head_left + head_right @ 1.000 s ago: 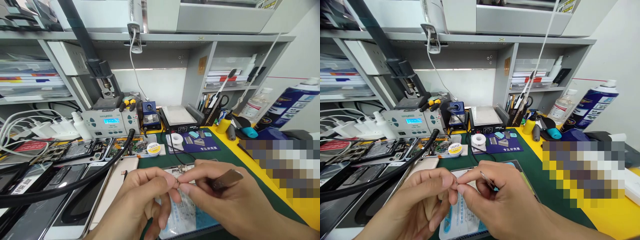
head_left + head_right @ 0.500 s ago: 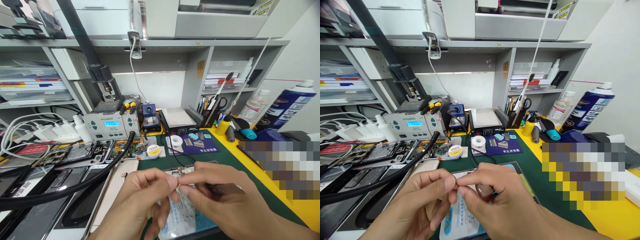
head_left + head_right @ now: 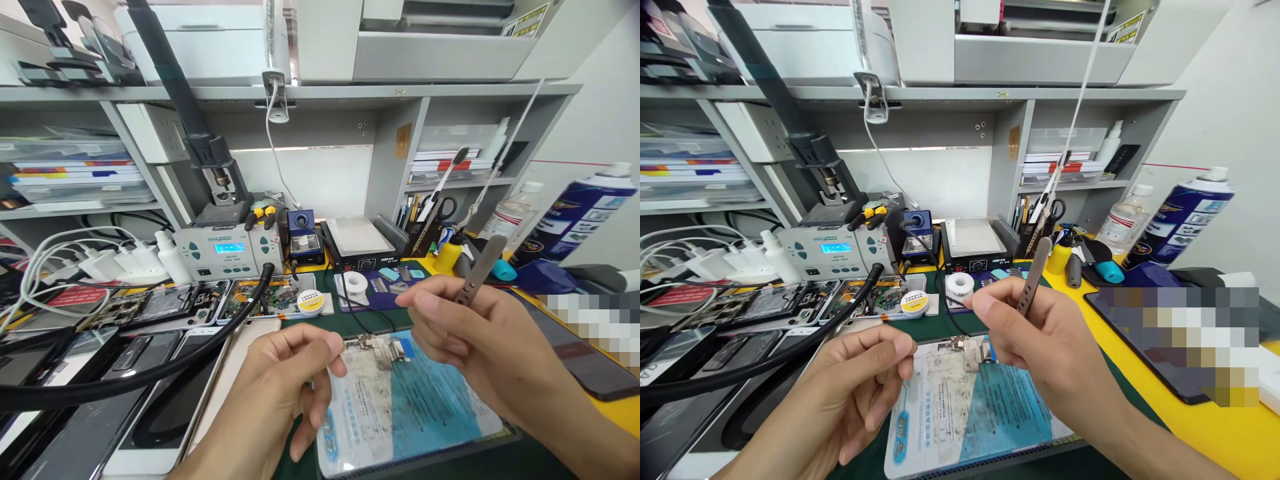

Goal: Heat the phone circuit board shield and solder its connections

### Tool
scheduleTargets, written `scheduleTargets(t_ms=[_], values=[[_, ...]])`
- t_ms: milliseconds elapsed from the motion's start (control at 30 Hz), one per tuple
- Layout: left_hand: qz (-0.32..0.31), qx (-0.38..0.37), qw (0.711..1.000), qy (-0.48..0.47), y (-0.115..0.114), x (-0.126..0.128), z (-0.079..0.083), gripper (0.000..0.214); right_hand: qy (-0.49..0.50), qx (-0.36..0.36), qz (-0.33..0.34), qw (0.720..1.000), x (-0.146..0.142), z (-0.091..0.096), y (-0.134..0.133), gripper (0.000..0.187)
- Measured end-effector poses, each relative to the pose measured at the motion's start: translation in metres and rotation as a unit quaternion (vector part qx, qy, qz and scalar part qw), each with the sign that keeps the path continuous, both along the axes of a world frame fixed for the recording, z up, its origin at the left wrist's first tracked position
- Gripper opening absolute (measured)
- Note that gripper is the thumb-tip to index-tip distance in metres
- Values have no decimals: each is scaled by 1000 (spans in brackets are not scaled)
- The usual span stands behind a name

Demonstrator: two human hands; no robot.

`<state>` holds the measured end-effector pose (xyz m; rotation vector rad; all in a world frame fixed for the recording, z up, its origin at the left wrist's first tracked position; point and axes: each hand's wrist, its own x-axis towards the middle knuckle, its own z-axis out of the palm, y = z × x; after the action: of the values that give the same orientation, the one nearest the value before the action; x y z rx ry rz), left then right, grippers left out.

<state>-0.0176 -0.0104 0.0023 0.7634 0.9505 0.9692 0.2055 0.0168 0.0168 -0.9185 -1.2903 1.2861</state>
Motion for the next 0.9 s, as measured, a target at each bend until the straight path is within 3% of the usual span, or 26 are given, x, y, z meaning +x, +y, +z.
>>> scheduleTargets(t_ms=[333,633,900], values=[[13,4,1000,-7,-1,1,3,26,-9,-4,-3,1000,0,0,1,28],[-36,27,994,103,-6,1,12,24,14,37,-26,999,0,0,3,31],[-9,33,996,85,-4,0,5,33,-1,47,-48,998,-1,0,3,32]])
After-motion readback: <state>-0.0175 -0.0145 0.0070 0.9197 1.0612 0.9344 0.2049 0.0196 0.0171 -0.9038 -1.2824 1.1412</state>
